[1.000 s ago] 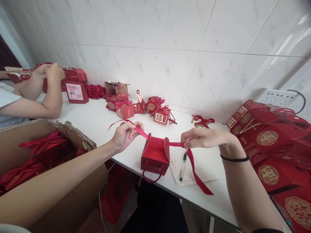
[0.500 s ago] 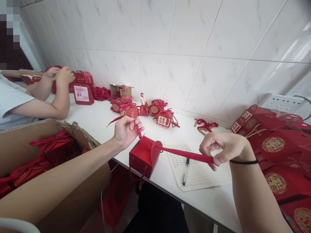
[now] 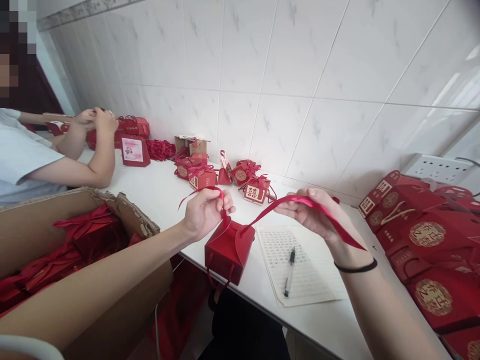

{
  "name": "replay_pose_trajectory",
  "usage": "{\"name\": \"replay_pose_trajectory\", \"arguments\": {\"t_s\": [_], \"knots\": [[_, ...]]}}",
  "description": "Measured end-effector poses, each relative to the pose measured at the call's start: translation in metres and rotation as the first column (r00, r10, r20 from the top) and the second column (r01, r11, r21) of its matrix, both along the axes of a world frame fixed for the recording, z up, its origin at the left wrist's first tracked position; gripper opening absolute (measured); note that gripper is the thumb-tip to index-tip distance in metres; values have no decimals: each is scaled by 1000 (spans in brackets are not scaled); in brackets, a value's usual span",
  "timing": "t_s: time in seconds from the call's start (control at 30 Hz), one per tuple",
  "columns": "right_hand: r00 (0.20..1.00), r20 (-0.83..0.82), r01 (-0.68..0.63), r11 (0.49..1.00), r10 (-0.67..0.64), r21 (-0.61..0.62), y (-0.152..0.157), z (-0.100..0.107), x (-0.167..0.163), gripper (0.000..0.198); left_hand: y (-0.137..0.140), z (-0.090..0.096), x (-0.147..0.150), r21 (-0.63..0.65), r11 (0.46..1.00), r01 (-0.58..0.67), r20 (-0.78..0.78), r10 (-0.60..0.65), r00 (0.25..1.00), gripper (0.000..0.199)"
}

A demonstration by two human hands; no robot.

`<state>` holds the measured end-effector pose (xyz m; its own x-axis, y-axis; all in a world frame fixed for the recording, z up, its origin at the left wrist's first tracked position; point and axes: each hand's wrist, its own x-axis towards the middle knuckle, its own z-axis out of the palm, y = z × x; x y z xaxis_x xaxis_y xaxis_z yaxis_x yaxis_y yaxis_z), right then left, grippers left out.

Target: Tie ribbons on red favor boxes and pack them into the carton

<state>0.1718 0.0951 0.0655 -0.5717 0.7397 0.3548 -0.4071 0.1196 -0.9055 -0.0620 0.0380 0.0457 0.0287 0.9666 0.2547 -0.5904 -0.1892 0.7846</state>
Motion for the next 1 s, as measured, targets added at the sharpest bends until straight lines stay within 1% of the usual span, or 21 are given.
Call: {"name": "replay_pose_trajectory", "arguments": {"t_s": [0.07, 0.13, 0.23, 0.33, 0.4, 0.47, 0.53, 0.6, 0.7, 0.73, 0.8, 0.9, 0.93, 1.0], "knots": [[1000, -9, 7, 999, -7, -37, -12, 2, -13, 23, 0, 3, 1, 34, 999, 0, -23, 1, 1000, 19], [998, -55, -32, 999, 29, -40, -19, 3, -23, 24, 2, 5, 1, 70, 997, -31, -36, 33, 999, 6], [978, -192, -97, 992, 81, -76, -21, 3, -35, 26, 5, 7, -1, 109, 989, -103, -72, 111, 991, 17], [967, -245, -98, 990, 69, -105, -18, 1, -43, 22, 6, 10, -2, 112, 983, -143, -135, 158, 978, 13], [968, -246, -57, 997, 40, -60, -17, 2, -48, 20, 5, 14, -2, 118, 983, -142, -167, 161, 973, 8], [969, -248, 11, 1000, -11, -2, -17, 5, -54, 20, 5, 19, -1, 134, 984, -121, -192, 146, 971, 6], [965, -254, 81, 996, -71, 28, -18, 10, -61, 21, 7, 26, 1, 154, 982, -106, -196, 135, 971, 5], [957, -263, 133, 991, -121, 28, -18, 16, -69, 26, 8, 33, 4, 178, 977, -115, -189, 148, 971, 5], [951, -253, 185, 983, -178, 3, -16, 19, -78, 39, 9, 41, 7, 220, 963, -157, -199, 202, 959, 7], [954, -240, 187, 982, -182, -3, -15, 19, -79, 42, 9, 43, 7, 235, 956, -178, -221, 231, 948, 9], [966, -198, 170, 986, -167, -3, -12, 15, -80, 38, 7, 44, 6, 273, 935, -225, -296, 305, 905, 12], [978, -144, 157, 988, -154, 8, -8, 10, -76, 32, 2, 44, 3, 351, 893, -281, -424, 419, 803, 17], [977, -138, 163, 987, -161, 9, -7, 9, -74, 31, 1, 43, 2, 379, 878, -292, -443, 449, 776, 18], [977, -128, 171, 985, -168, 13, -6, 9, -71, 32, -2, 44, 3, 425, 850, -312, -441, 496, 748, 21]]}}
